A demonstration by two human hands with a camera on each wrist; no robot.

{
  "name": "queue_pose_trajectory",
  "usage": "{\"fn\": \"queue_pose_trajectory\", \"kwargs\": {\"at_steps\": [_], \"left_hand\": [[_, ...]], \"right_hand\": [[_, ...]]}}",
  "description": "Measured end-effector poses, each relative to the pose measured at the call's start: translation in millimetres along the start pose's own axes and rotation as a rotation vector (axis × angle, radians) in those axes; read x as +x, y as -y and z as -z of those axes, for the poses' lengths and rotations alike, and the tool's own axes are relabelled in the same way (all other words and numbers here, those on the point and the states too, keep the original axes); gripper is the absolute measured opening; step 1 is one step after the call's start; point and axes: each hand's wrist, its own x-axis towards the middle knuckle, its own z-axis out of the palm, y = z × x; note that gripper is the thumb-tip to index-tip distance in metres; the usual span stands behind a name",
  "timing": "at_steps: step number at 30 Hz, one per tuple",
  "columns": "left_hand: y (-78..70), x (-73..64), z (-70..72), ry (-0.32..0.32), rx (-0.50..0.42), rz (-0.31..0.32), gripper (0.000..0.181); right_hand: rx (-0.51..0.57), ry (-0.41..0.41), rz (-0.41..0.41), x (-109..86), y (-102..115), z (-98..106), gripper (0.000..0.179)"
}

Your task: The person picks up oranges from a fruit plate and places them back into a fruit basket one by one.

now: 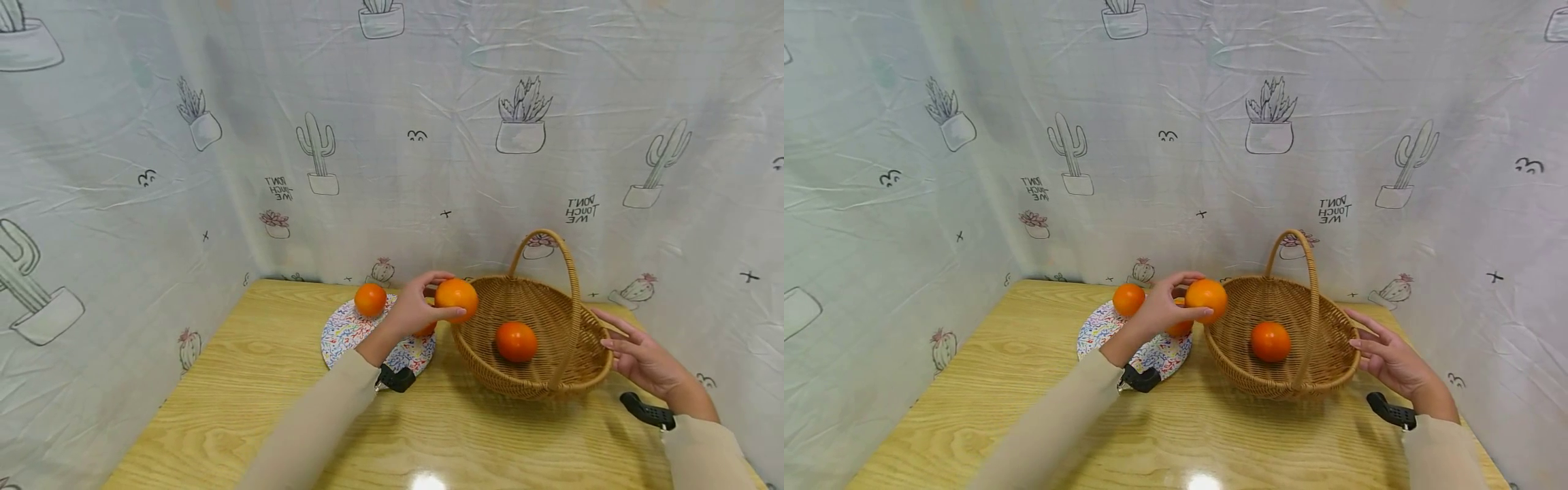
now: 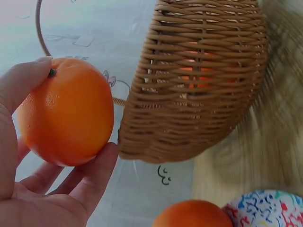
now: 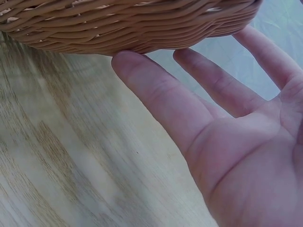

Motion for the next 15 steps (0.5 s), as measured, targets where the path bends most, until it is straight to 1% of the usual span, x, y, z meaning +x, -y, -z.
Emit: {"fn": "queue_pose_trajectory", "kwargs": {"at_steps": [8, 15], "left_hand": [[-8.9, 18.9, -11.9, 0.006, -0.034, 0.024, 0.058], [-17.7, 34.2, -20.9, -0.002, -0.044, 0.027, 0.059]], "right_hand": [[0.022, -0.019, -0.025, 0.3, 2, -1, 0.065], [0.061, 0.039, -0.004, 2.2, 1, 2, 0.065]]}}
